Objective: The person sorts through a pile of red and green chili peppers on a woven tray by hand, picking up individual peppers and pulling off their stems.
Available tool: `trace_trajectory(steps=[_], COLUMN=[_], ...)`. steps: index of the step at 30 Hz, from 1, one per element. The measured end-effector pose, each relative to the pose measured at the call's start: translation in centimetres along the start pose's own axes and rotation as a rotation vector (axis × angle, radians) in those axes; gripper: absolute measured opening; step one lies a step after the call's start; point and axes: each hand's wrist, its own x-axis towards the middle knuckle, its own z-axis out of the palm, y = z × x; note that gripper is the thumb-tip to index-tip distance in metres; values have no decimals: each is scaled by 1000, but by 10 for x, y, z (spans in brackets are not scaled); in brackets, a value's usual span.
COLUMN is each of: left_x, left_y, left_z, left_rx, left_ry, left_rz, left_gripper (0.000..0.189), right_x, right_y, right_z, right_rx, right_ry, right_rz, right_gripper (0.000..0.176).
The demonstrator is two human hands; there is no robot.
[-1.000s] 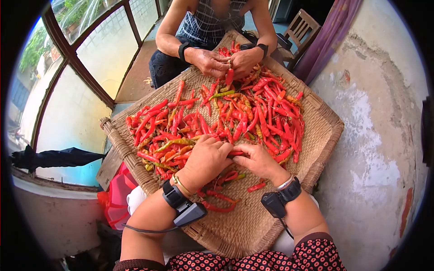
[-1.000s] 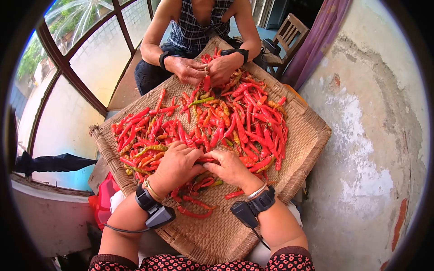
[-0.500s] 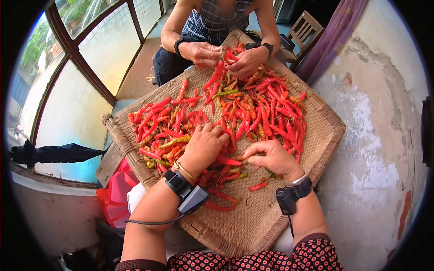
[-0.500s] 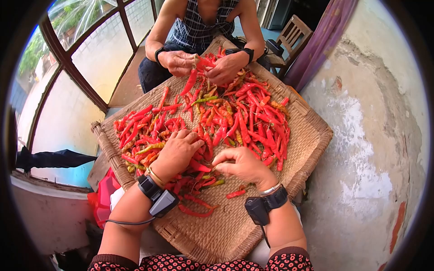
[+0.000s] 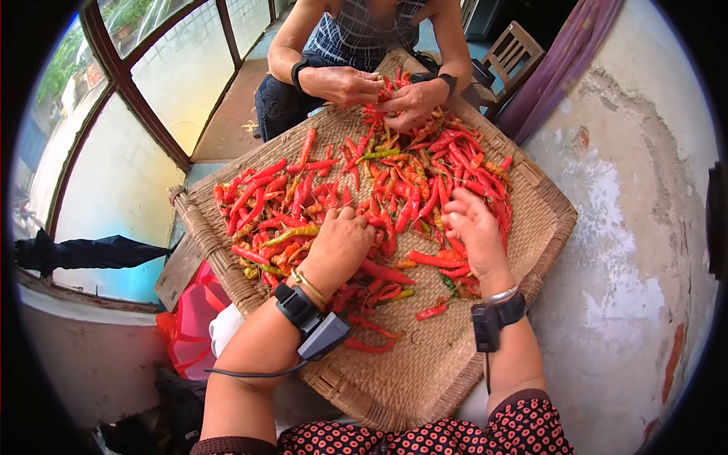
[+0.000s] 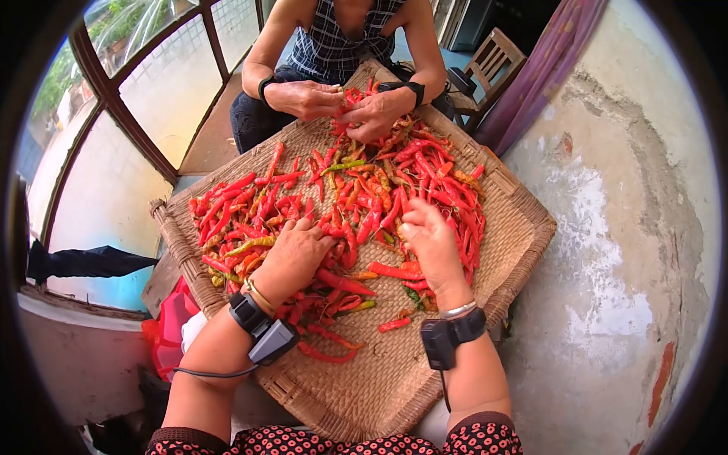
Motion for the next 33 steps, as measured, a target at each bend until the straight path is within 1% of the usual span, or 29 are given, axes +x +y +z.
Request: trace_trajectory(steps=[1, 2, 3, 4, 5, 6, 7, 8, 9, 10, 11, 12, 13, 14, 15, 16, 18, 19, 20, 22, 23, 24, 25, 26, 28, 29, 30, 32, 33], left_x=[0, 0, 0, 1, 2, 4, 7, 7, 7, 7, 8, 7, 5, 4, 4, 3, 2, 2, 1, -1, -3, -5, -7, -9, -9, -8, -8, -8, -9], left_y=[0, 0, 0, -1, 0, 2, 4, 8, 12, 16, 18, 22, 25, 27, 27, 26, 24, 20, 17, 14, 14, 13, 13, 13, 15, 14, 14, 13, 12], left_z=[-1, -2, -4, -6, -8, -8, -10, -12, -16, -17, -14, -14, -15, -16, -14, -15, -19, -17, -15, -10, -6, -3, -1, 1, -3, -4, -4, -2, 0], left_rx=[24, 24, 23, 21, 22, -137, -296, -297, -430, -565, -617, -617, -686, -754, -760, -760, -773, -652, -653, -389, -371, -372, -293, -214, -185, -152, -120, -111, -101], left_ry=[-49, -51, 7, 66, 64, 158, 252, 250, 293, 335, 412, 410, 364, 316, 318, 316, 322, 374, 374, 234, 115, 116, 43, -32, -74, -84, -93, -74, -54], left_rz=[0, 1, 23, 45, 45, 82, 120, 122, 118, 115, 137, 137, 85, 33, 60, 61, -17, 9, 9, 20, 9, 6, 65, 124, 105, 95, 84, 108, 133], left_gripper=[12, 12, 13, 13, 13, 14, 16, 16, 17, 19, 21, 21, 22, 23, 25, 25, 23, 22, 22, 24, 29, 29, 31, 33, 33, 28, 24, 20, 16], right_x=[-1, -2, -7, -9, -12, -16, -19, -22, -23, -23, -23, -23, -23, -24, -24, -23, -19, -16, -13, -7, -7, -8, -9, -8, -5, -3, -6, -12, -14], right_y=[1, 3, 10, 13, 13, 9, 7, 6, 6, 9, 12, 14, 14, 14, 13, 11, 2, -6, -7, -8, -9, -17, -22, -19, -6, 3, 6, 13, 14], right_z=[1, 4, 9, 13, 17, 22, 26, 28, 30, 31, 30, 31, 31, 32, 32, 30, 22, 18, 11, 5, 7, 17, 22, 20, 8, 3, 6, 14, 17], right_rx=[-191, -381, -372, -534, -610, -683, -682, -613, -544, -544, -518, -492, -490, -469, -449, -448, -399, -506, -506, -158, -161, 49, 259, 259, -215, -373, -442, -473, -474], right_ry=[-113, -226, -239, -281, -330, -378, -376, -403, -429, -426, -432, -440, -439, -420, -402, -400, -289, -285, -284, -168, -169, -57, 56, 55, 5, -108, -198, -268, -270], right_rz=[49, 99, 72, 8, -118, -244, -243, -212, -181, -179, -156, -134, -134, -79, -24, -22, 94, 137, 138, 120, 121, 41, -40, -38, 22, 77, 109, 70, 68], right_gripper=[45, 39, 28, 32, 33, 34, 34, 34, 35, 35, 32, 29, 29, 25, 20, 20, 13, 12, 12, 21, 21, 28, 36, 36, 49, 45, 35, 26, 26])
